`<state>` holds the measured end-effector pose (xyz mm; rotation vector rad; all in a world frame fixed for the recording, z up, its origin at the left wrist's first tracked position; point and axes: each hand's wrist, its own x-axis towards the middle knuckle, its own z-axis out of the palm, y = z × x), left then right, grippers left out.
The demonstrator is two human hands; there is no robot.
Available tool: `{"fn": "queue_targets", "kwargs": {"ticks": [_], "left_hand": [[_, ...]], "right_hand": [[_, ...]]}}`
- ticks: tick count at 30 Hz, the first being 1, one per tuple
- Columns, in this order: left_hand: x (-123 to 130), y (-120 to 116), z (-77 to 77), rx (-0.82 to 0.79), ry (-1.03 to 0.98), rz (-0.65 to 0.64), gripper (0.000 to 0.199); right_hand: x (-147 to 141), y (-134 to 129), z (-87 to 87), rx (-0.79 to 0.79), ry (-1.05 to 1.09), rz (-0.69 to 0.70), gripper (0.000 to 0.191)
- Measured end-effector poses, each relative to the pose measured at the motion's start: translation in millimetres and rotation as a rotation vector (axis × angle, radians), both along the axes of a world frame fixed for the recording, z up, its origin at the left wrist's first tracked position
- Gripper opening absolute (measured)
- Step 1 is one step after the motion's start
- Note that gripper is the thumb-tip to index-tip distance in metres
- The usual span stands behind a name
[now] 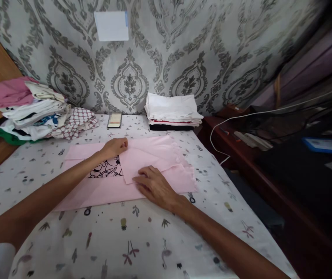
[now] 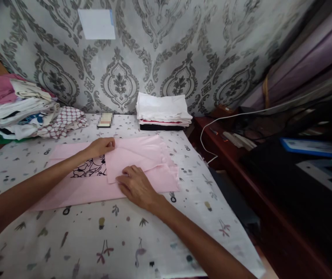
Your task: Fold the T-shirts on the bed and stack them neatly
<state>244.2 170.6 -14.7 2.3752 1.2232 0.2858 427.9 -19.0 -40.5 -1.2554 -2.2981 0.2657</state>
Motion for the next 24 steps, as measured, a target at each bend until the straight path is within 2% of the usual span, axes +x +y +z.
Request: {"fn": "queue_targets", "kwargs": {"ticks": [3, 5, 8, 11, 15, 19, 21, 24], "left_hand": [[-2, -18, -0.1, 0.199, 0.026, 0.012, 0.021], [-1, -38, -3.9, 0.308, 0.021, -0.076, 0.033], [2, -65, -17.5, 0.281, 0.066, -0.262, 0.055], [3, -77, -32.7, 0.196, 0.189, -0.324, 0.08], [5, -78, -37.1, 0.126, 0.24, -0.297, 0.085], [0, -77, -29.0, 0.085, 0.211, -0.297, 0.085], [-14, -72, -26.3, 0.072, 0.204, -0.286, 0.084], [-53, -56, -25.2, 0.065, 0.276, -0.176, 0.082]], "right_hand": [[4, 3, 7.4, -0.014, 0.071, 0.021, 0.029], [10, 9, 8.4, -0.004, 0.105, -0.056, 0.037], [21, 20, -2.6, 0.008, -0.02, -0.238, 0.045], [32, 25, -22.6, -0.049, -0.198, -0.33, 0.059], [39, 25, -39.4, -0.049, -0.265, -0.334, 0.063], [39, 25, -41.0, -0.047, -0.295, -0.354, 0.065], [39, 26, -40.8, -0.052, -0.307, -0.354, 0.066], [40, 26, -41.5, -0.055, -0.315, -0.347, 0.067]]}}
